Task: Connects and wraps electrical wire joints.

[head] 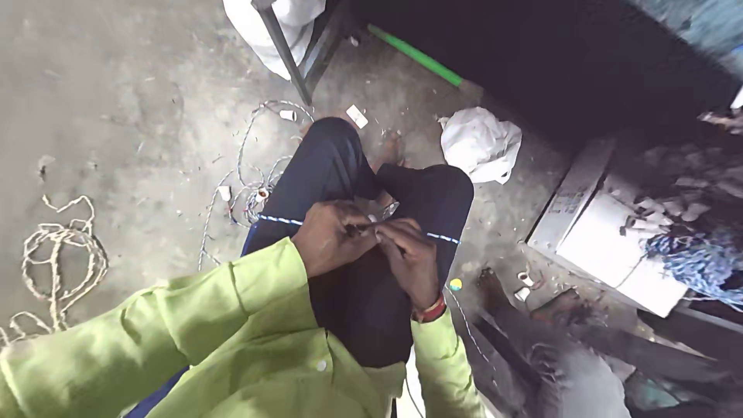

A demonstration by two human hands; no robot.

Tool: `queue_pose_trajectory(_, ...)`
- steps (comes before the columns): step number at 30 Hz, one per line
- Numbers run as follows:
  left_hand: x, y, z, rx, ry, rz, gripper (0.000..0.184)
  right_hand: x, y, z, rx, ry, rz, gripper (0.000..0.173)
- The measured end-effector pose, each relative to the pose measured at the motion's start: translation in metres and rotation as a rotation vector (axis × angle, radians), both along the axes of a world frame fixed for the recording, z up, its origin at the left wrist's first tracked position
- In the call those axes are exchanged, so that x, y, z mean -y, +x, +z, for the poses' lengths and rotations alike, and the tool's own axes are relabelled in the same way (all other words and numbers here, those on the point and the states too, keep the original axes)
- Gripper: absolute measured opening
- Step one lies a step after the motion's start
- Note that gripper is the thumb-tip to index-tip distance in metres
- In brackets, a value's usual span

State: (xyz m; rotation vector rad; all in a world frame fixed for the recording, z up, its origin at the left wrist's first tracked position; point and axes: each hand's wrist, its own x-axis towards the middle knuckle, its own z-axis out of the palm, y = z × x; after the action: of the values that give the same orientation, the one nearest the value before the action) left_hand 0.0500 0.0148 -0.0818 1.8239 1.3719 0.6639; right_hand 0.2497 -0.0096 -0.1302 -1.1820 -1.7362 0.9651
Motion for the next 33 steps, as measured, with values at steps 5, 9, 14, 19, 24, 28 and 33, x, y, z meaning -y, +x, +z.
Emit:
queue_pose_trajectory(5,-0.002,0.001,-0.002,0.029,-0.041,0.007,0.025,0.000,0.000,0.001,-0.066,-0.038,-0.068,0.011)
queue_pose_trajectory(9,-0.005,0.003,-0.006,-0.001,0.023,-0.034,0.024,0.001,0.000,0.000,-0.033,-0.019,-0.096,0.010)
queue_pose_trajectory(14,-0.004,0.008,-0.005,0.008,-0.115,0.073,0.031,0.002,-0.003,0.003,0.002,0.041,-0.098,0.010)
queue_pose_trajectory(19,-0.003,0.018,-0.001,0.249,-0.707,0.422,0.028,0.006,-0.006,0.002,0.088,0.146,-0.153,0.008)
queue_pose_trajectory(24,-0.018,0.014,0.010,0.319,-0.650,0.431,0.031,0.004,-0.002,0.002,0.032,0.086,-0.147,0.010)
queue_pose_trajectory(28,-0.013,-0.001,0.005,0.178,-0.260,0.102,0.025,0.003,-0.003,0.002,0.024,0.040,-0.155,0.010)
queue_pose_trajectory(33,-0.006,-0.003,0.005,0.020,0.005,-0.044,0.017,0.004,-0.002,0.002,0.018,0.027,-0.154,0.011)
